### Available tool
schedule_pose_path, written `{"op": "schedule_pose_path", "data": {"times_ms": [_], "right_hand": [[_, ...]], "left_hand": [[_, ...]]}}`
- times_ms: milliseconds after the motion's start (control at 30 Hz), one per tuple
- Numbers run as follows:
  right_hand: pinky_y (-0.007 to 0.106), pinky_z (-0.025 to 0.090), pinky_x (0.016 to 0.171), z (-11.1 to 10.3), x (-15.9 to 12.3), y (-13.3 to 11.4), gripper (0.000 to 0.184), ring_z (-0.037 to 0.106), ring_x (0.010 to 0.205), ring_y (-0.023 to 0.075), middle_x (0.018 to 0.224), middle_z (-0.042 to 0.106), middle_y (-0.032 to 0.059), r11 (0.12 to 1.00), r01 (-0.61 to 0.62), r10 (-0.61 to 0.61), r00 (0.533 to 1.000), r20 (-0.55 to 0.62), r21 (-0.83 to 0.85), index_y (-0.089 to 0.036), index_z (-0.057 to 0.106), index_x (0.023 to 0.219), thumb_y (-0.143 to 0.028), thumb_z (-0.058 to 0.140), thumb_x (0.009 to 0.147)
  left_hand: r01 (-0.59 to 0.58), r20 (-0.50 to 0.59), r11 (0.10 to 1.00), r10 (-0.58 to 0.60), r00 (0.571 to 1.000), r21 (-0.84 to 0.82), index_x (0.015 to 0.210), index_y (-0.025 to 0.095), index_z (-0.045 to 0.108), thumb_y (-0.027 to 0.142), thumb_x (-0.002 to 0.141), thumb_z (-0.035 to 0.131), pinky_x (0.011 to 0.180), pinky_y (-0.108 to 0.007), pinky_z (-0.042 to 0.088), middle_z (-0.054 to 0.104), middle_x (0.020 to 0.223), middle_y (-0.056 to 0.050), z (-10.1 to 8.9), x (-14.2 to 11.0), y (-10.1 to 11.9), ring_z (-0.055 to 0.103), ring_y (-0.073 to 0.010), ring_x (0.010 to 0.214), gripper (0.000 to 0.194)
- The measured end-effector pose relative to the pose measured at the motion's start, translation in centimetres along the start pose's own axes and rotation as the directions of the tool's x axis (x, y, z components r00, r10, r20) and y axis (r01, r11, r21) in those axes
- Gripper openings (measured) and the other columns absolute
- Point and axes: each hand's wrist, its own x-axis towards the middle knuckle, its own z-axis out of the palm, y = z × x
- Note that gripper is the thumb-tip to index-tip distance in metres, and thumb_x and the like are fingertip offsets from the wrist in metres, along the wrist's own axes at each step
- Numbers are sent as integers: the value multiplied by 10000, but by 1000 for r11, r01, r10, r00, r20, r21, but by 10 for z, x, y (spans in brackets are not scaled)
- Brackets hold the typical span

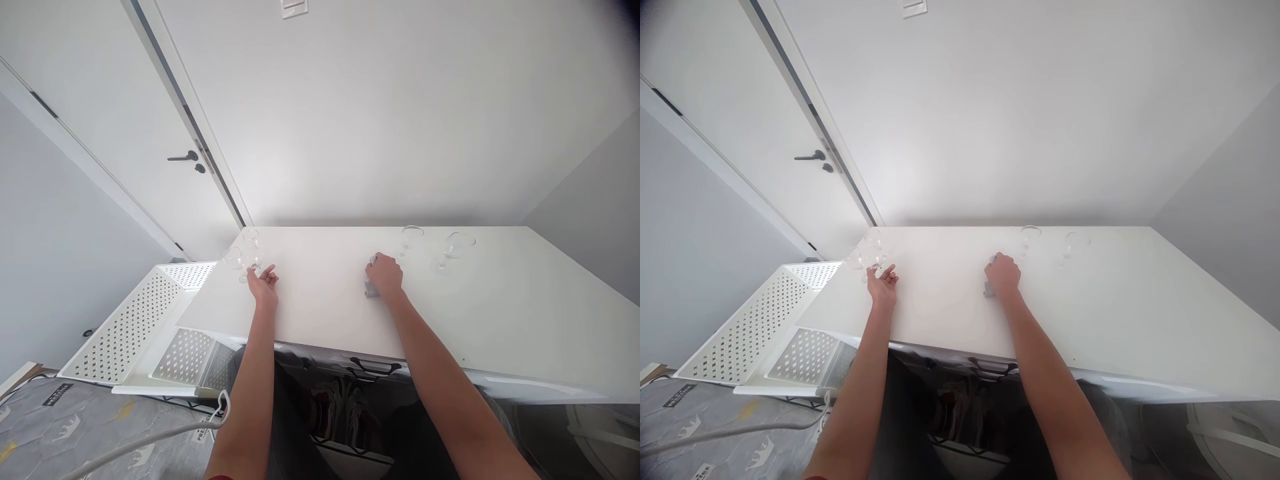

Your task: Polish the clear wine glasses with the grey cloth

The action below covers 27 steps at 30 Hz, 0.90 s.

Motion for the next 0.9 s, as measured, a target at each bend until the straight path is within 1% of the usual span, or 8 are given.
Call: {"op": "schedule_pose_path", "data": {"times_ms": [167, 333, 500, 700, 900], "right_hand": [[294, 432, 608, 1, 0, 1, 43, 641, 757, 218, 838, 613, 59, 1000, 4, -4, 1000, -9, 2, -211, 567, 900, -239, 540, 883], [293, 432, 608, -1, -1, 1, 38, 634, 742, 214, 819, 609, 59, 1000, -5, 5, 1000, 6, 15, -212, 569, 894, -241, 548, 881], [297, 433, 609, -3, -2, 0, 52, 634, 753, 215, 826, 610, 62, 1000, -12, 11, 1000, 12, 10, -214, 574, 908, -232, 533, 881], [287, 421, 606, -1, -1, 1, 34, 628, 726, 206, 800, 601, 51, 1000, -6, 6, 1000, 4, 15, -213, 553, 880, -246, 551, 890], [287, 417, 597, 0, 1, 2, 38, 615, 709, 201, 810, 609, 50, 1000, -17, 17, 1000, 4, 17, -213, 574, 894, -237, 547, 884]], "left_hand": [[-4, 16, 1000, 4, 1000, -16, 1257, 232, 520, 592, 999, 408, 589, -262, 510, 739, 948, -143, 1, -1, 2, 538, -115, 524, 457], [-10, 46, 1000, 11, 999, -24, 1326, 246, 521, 630, 994, 397, 588, -265, 503, 739, 950, -134, 1, -2, 2, 532, -114, 518, 523], [-22, 86, 999, 25, 996, -34, 1340, 240, 514, 641, 994, 392, 581, -261, 492, 748, 964, -141, 2, -5, 3, 528, -113, 512, 543], [-62, 175, 994, 77, 982, -85, 1351, 213, 476, 591, 1007, 421, 573, -259, 478, 757, 1001, -157, 6, -11, 5, 528, -111, 511, 514], [-79, 266, 992, 102, 959, -94, 1296, 218, 525, 591, 970, 507, 564, -244, 464, 753, 1059, -174, 7, -15, 8, 548, -105, 537, 496]]}}
